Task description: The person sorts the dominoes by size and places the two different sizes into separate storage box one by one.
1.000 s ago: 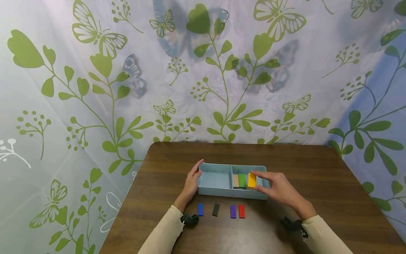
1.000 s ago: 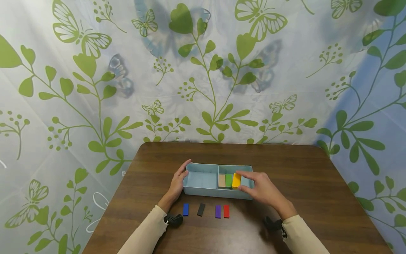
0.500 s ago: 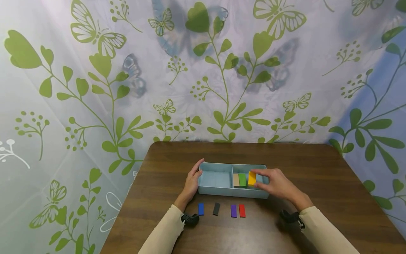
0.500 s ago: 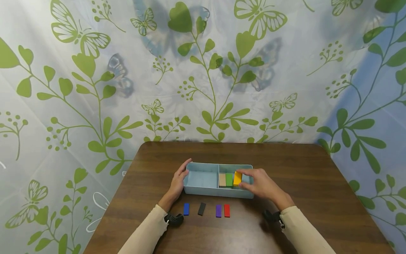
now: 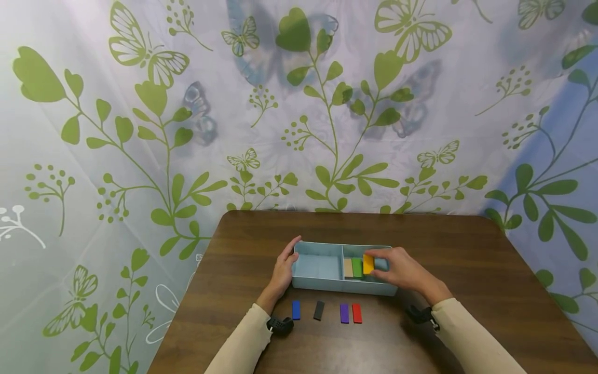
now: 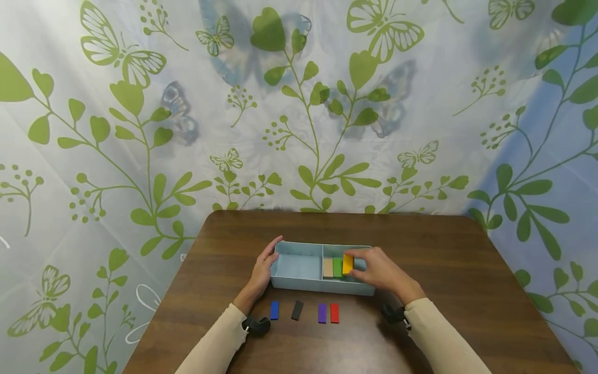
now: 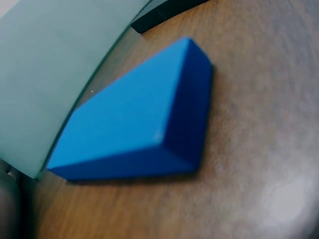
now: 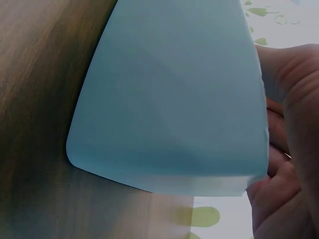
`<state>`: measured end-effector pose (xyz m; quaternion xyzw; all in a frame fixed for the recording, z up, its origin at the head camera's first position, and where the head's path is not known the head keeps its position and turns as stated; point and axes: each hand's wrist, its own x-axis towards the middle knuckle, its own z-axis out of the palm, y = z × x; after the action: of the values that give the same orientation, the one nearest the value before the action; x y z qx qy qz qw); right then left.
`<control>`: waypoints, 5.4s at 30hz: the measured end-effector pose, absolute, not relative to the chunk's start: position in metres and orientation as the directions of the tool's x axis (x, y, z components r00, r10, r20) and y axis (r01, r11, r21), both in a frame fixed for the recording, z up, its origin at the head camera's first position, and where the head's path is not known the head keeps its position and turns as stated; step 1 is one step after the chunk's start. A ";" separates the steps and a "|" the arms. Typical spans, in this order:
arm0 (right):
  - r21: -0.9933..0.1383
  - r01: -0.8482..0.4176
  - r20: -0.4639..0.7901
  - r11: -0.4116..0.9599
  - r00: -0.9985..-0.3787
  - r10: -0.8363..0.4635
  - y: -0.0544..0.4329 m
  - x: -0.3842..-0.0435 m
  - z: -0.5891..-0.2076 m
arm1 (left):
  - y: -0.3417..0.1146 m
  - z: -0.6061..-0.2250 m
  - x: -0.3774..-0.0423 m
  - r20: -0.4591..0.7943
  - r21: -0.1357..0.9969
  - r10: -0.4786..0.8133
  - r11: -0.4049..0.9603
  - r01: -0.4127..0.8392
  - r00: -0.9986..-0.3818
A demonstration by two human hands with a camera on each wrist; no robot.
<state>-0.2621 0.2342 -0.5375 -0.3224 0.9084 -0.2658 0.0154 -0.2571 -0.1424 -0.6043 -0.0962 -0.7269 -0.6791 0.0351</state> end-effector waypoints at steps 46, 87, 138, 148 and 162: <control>-0.319 -0.602 -0.031 0.732 -0.765 -0.643 0.209 -0.277 -0.534 | -0.140 -0.603 -0.255 0.186 0.980 0.103 0.047 0.192 -0.977; -0.756 -0.389 0.398 0.526 -0.912 -0.103 0.240 -0.245 -0.557 | -0.207 -0.565 -0.206 0.386 0.890 0.191 0.179 0.419 -0.902; -0.989 -0.129 0.132 0.074 -0.991 0.035 0.234 -0.249 -0.609 | -0.187 -0.591 -0.145 0.227 0.727 0.420 0.528 0.440 -0.879; -0.992 -0.101 0.105 0.072 -0.994 0.041 0.235 -0.251 -0.607 | -0.186 -0.589 -0.147 0.239 0.701 0.437 0.540 0.465 -0.867; -0.995 -0.078 0.080 0.058 -0.996 0.038 0.235 -0.251 -0.609 | -0.196 -0.590 -0.145 0.245 0.687 0.422 0.560 0.463 -0.873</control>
<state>-0.2513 0.2352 -0.6086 -0.0138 0.7261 -0.6861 -0.0423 -0.1447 -0.1963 -0.5901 -0.2506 -0.8826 -0.3968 0.0262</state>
